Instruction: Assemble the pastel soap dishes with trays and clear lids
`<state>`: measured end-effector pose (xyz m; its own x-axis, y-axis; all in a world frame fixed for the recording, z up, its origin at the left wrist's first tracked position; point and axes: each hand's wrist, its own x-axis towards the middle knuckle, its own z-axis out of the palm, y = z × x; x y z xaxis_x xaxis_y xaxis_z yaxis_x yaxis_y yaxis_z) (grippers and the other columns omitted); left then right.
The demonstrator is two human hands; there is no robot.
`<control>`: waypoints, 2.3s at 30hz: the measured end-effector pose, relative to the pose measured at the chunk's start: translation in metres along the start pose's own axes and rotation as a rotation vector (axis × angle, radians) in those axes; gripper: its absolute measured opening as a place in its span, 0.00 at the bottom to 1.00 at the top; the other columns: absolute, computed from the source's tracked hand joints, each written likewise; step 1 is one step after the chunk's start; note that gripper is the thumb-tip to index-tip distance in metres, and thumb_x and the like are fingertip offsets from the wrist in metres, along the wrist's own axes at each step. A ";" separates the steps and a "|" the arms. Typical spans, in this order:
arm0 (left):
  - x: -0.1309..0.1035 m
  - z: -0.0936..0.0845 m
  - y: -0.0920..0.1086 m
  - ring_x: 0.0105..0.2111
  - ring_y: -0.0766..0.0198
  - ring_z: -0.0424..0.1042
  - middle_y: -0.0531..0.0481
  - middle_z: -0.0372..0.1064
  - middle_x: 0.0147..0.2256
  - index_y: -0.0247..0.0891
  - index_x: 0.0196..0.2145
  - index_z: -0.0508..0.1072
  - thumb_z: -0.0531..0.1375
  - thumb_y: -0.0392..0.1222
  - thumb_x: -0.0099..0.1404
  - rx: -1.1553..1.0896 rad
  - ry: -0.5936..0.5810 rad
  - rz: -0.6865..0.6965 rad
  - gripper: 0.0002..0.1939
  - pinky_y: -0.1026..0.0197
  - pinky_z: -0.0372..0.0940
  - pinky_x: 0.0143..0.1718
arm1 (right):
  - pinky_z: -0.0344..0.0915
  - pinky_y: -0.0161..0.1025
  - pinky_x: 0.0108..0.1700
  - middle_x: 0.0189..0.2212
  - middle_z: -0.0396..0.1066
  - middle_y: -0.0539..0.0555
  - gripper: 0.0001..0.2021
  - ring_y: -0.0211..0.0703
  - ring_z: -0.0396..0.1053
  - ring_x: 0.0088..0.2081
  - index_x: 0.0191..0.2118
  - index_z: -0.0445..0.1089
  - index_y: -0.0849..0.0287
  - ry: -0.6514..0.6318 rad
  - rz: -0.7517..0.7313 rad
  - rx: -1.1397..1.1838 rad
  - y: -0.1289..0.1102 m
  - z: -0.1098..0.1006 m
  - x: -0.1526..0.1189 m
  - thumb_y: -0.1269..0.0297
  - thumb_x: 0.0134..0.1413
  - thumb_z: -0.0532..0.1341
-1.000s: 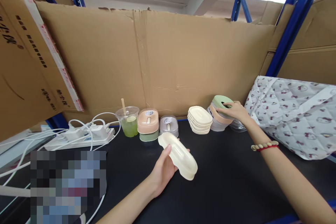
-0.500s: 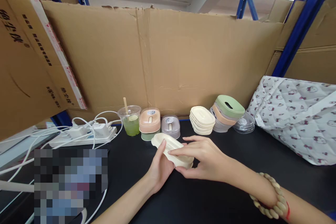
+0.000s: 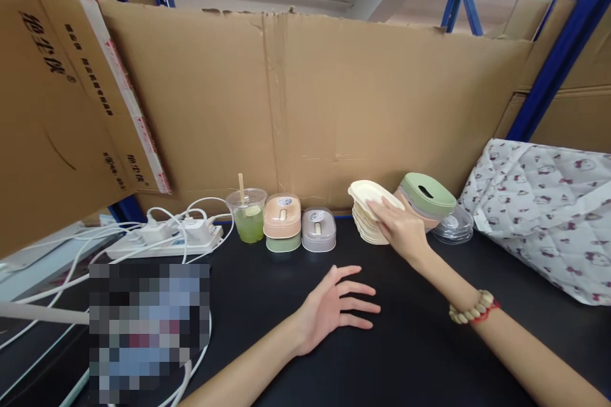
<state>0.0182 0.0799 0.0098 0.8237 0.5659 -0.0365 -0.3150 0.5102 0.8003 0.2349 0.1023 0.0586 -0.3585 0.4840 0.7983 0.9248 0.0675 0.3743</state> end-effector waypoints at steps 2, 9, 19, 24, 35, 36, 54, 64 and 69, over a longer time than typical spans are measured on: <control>0.000 -0.001 -0.001 0.43 0.50 0.70 0.41 0.67 0.42 0.35 0.47 0.62 0.62 0.67 0.45 0.037 -0.028 -0.009 0.40 0.50 0.62 0.43 | 0.69 0.29 0.38 0.44 0.69 0.50 0.19 0.40 0.69 0.48 0.48 0.71 0.56 -0.208 0.127 -0.046 0.009 0.009 0.002 0.74 0.53 0.51; -0.002 0.000 0.002 0.39 0.54 0.70 0.43 0.66 0.38 0.35 0.44 0.64 0.60 0.65 0.49 0.051 -0.068 -0.009 0.34 0.51 0.62 0.41 | 0.67 0.40 0.45 0.41 0.71 0.55 0.21 0.44 0.68 0.47 0.52 0.68 0.54 -0.537 0.295 0.001 0.005 0.003 0.022 0.53 0.56 0.52; -0.004 0.002 0.005 0.35 0.57 0.69 0.44 0.65 0.36 0.35 0.41 0.64 0.63 0.69 0.38 0.078 -0.034 -0.038 0.41 0.52 0.62 0.40 | 0.68 0.38 0.39 0.50 0.64 0.56 0.21 0.47 0.68 0.48 0.53 0.67 0.52 -0.605 0.398 0.030 -0.012 0.007 0.019 0.58 0.55 0.52; -0.007 0.004 0.006 0.35 0.57 0.69 0.43 0.64 0.37 0.35 0.41 0.63 0.62 0.68 0.41 0.085 -0.032 -0.046 0.39 0.53 0.62 0.41 | 0.68 0.41 0.44 0.54 0.61 0.54 0.20 0.47 0.65 0.52 0.53 0.67 0.50 -0.625 0.520 0.114 -0.026 -0.007 0.027 0.62 0.55 0.53; -0.003 0.003 0.004 0.35 0.57 0.70 0.43 0.66 0.36 0.34 0.41 0.65 0.58 0.62 0.53 0.057 -0.029 -0.043 0.29 0.54 0.61 0.41 | 0.68 0.44 0.49 0.47 0.67 0.51 0.15 0.45 0.68 0.49 0.45 0.72 0.49 -0.482 0.621 0.269 -0.013 -0.003 0.020 0.65 0.50 0.59; -0.002 0.002 0.003 0.36 0.57 0.70 0.44 0.66 0.36 0.34 0.41 0.65 0.58 0.62 0.54 0.051 -0.032 -0.042 0.28 0.54 0.61 0.41 | 0.67 0.44 0.50 0.46 0.68 0.51 0.14 0.45 0.68 0.49 0.44 0.73 0.50 -0.441 0.580 0.293 -0.010 0.000 0.017 0.65 0.50 0.59; 0.008 0.009 -0.004 0.23 0.66 0.63 0.50 0.62 0.24 0.35 0.26 0.64 0.57 0.52 0.48 0.387 0.349 0.268 0.16 0.63 0.53 0.27 | 0.63 0.48 0.54 0.47 0.63 0.61 0.26 0.45 0.64 0.50 0.55 0.65 0.57 -0.470 0.159 0.551 -0.082 0.017 0.001 0.58 0.48 0.61; 0.005 -0.005 0.000 0.43 0.58 0.58 0.46 0.58 0.41 0.37 0.42 0.61 0.62 0.34 0.43 0.738 0.771 0.460 0.26 0.59 0.53 0.45 | 0.69 0.35 0.37 0.47 0.63 0.56 0.23 0.41 0.68 0.44 0.47 0.70 0.54 -0.283 0.417 0.566 -0.084 0.026 -0.012 0.50 0.45 0.59; 0.003 -0.003 -0.001 0.53 0.52 0.54 0.38 0.53 0.51 0.35 0.51 0.54 0.62 0.38 0.48 0.848 0.716 0.422 0.33 0.53 0.47 0.53 | 0.69 0.38 0.45 0.49 0.61 0.57 0.26 0.41 0.65 0.49 0.50 0.67 0.56 -0.113 0.532 0.632 -0.071 0.008 0.000 0.47 0.48 0.56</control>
<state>0.0199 0.0830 0.0072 0.1941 0.9572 0.2147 0.1368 -0.2431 0.9603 0.1699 0.1039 0.0280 0.1307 0.6717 0.7292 0.8765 0.2654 -0.4016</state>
